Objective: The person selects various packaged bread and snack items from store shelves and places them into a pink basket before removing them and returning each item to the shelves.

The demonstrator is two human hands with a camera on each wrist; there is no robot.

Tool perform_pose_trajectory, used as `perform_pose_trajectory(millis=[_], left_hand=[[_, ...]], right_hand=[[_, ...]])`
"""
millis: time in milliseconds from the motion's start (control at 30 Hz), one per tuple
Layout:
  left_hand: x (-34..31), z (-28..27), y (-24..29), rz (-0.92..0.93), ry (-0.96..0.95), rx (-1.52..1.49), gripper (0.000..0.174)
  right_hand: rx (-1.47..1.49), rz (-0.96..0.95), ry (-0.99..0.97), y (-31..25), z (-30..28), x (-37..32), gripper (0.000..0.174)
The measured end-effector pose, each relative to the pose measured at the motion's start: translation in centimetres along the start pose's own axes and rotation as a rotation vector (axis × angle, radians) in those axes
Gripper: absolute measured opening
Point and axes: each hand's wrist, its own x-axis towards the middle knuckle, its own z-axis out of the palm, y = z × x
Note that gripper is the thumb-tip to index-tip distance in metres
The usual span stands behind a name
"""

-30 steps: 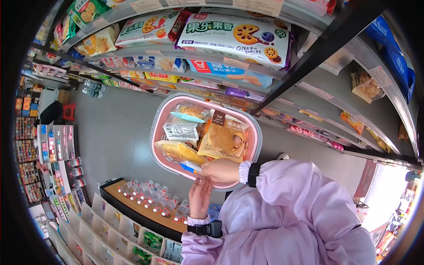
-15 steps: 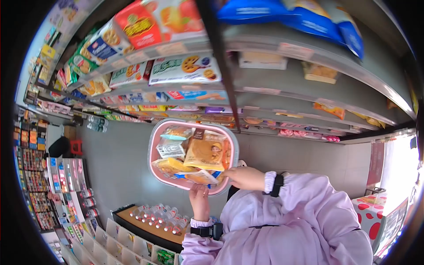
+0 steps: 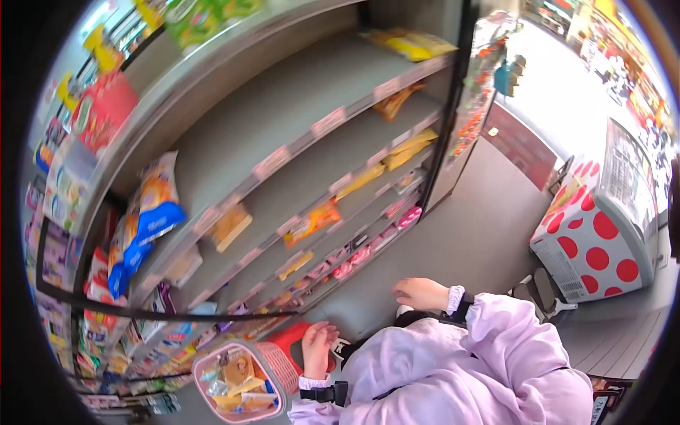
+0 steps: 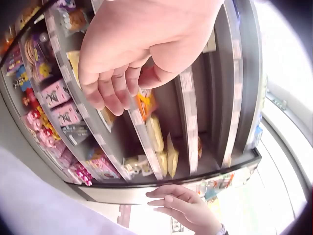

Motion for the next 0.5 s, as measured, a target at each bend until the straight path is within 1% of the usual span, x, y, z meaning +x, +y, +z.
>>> perform_pose_trajectory(millis=[33, 167, 200, 233, 433, 500], left_hand=[[0.9, 2.0, 0.3, -0.026, -0.074, 0.041, 0.02], [4.5, 8.4, 0.2, -0.107, -0.206, 0.164, 0.021], [5.3, 9.8, 0.4, -0.125, -0.237, 0.198, 0.021], [6.1, 11.0, 0.4, -0.134, -0.255, 0.223, 0.021], [12.5, 16.0, 0.0, -0.195, -0.372, 0.354, 0.022], [15.1, 17.7, -0.2, -0.226, -0.368, 0.38, 0.021]], right_hand=[[0.019, 0.024, 0.025, 1.1, -0.9, -1.3, 0.026], [0.1, 0.151, 0.057, 4.2, -3.6, -4.6, 0.026], [0.143, 0.155, 0.123, 5.8, -3.0, -5.0, 0.024], [0.157, 0.177, 0.139, 6.8, -3.2, -5.2, 0.024], [0.205, 0.276, 0.232, 10.0, -4.8, -3.8, 0.024], [0.238, 0.254, 0.314, 11.7, -5.3, -2.5, 0.022]])
